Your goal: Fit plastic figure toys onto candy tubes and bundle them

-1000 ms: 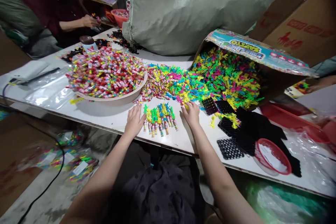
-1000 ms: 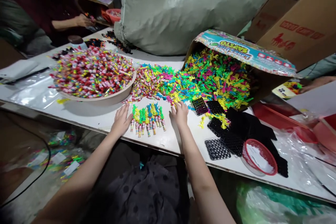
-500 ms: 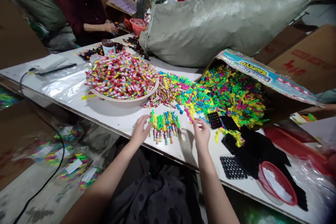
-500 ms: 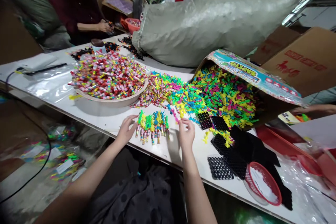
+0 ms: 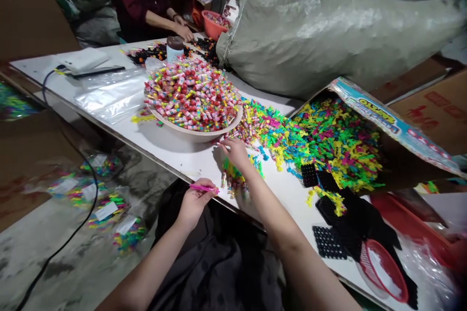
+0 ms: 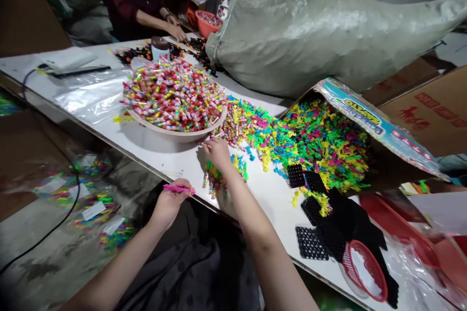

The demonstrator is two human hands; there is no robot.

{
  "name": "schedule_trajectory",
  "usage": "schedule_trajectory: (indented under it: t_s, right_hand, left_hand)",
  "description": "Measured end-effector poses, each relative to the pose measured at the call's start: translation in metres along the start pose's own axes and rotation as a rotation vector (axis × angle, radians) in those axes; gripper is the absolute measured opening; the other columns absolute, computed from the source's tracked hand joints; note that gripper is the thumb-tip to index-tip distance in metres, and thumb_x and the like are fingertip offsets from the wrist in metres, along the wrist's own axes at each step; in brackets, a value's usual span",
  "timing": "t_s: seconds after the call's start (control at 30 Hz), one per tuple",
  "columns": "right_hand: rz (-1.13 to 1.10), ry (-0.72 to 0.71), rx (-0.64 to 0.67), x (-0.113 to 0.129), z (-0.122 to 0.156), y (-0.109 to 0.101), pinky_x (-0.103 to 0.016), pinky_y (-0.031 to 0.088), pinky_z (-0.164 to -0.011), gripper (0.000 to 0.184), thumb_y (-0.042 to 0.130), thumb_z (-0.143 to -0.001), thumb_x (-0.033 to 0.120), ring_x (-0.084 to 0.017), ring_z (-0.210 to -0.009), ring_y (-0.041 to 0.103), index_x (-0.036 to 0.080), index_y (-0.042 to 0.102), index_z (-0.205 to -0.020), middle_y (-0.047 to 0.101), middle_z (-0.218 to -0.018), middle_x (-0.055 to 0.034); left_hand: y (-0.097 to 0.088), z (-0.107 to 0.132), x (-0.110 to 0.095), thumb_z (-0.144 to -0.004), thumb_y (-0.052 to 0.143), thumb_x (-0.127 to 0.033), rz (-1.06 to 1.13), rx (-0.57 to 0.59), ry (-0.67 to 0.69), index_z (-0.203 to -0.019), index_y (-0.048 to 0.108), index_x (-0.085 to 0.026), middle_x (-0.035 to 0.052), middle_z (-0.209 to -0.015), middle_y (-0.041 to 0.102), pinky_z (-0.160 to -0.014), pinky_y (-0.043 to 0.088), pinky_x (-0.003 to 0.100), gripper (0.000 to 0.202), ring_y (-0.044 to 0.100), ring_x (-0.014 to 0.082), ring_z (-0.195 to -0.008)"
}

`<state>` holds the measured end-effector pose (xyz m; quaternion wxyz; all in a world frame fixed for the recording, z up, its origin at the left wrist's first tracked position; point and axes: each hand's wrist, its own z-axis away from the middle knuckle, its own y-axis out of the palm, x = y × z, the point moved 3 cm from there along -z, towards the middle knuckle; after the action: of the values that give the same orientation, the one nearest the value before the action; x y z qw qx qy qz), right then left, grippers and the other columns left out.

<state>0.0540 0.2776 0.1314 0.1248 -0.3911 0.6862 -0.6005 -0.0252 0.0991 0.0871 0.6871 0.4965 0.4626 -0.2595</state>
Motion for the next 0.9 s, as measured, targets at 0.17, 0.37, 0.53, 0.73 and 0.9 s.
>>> schedule_trajectory:
  t_s: [0.17,0.37,0.53,0.73,0.9]
  right_hand:
    - [0.256,0.019,0.104,0.01,-0.025,0.026,-0.035,0.032,-0.08,0.017,0.058,-0.079,0.029,-0.024,-0.095,0.051,0.02,0.069,-0.089,0.066,-0.091,-0.0077]
    - [0.121,0.045,0.001,0.015,-0.015,0.015,-0.037,0.033,-0.084,0.013,0.057,-0.078,0.025,-0.025,-0.099,0.048,0.018,0.066,-0.083,0.063,-0.094,-0.0092]
    - [-0.716,0.236,0.008,0.029,0.04,-0.026,-0.03,0.044,-0.068,0.02,0.055,-0.079,0.035,-0.015,-0.072,0.056,0.019,0.059,-0.09,0.061,-0.076,-0.0022]
    - [-1.308,0.536,0.054,0.064,0.129,-0.055,-0.023,0.045,-0.061,0.02,0.074,-0.062,0.029,-0.012,-0.067,0.059,0.023,0.067,-0.08,0.065,-0.074,0.0011]
    - [-1.604,0.702,-0.155,0.076,0.157,-0.061,-0.023,0.047,-0.058,0.018,0.076,-0.059,0.029,-0.01,-0.057,0.057,0.022,0.068,-0.073,0.064,-0.064,0.0022]
  left_hand:
    - [-0.013,0.004,-0.012,-0.066,0.071,-0.024,-0.013,-0.018,0.047,-0.07,0.064,-0.017,-0.0005,-0.071,0.055,-0.067,0.043,0.023,0.01,0.054,0.0119,-0.071]
    - [-0.019,0.005,-0.018,-0.061,0.074,-0.024,0.119,-0.037,0.015,-0.073,0.066,-0.02,-0.0016,-0.074,0.056,-0.062,0.045,0.022,0.015,0.055,0.0102,-0.066]
    - [-0.014,0.007,-0.031,-0.062,0.073,-0.021,0.115,-0.038,0.084,-0.074,0.065,-0.02,0.0003,-0.081,0.056,-0.071,0.045,0.024,0.014,0.055,0.0126,-0.078]
    - [-0.001,0.014,-0.037,-0.065,0.071,-0.023,0.015,0.017,0.154,-0.073,0.065,-0.02,0.0008,-0.077,0.057,-0.072,0.044,0.026,0.01,0.055,0.0135,-0.076]
    - [0.016,0.026,-0.037,-0.064,0.072,-0.024,-0.051,0.089,0.193,-0.07,0.066,-0.021,0.0012,-0.074,0.056,-0.07,0.045,0.027,0.009,0.055,0.014,-0.073]
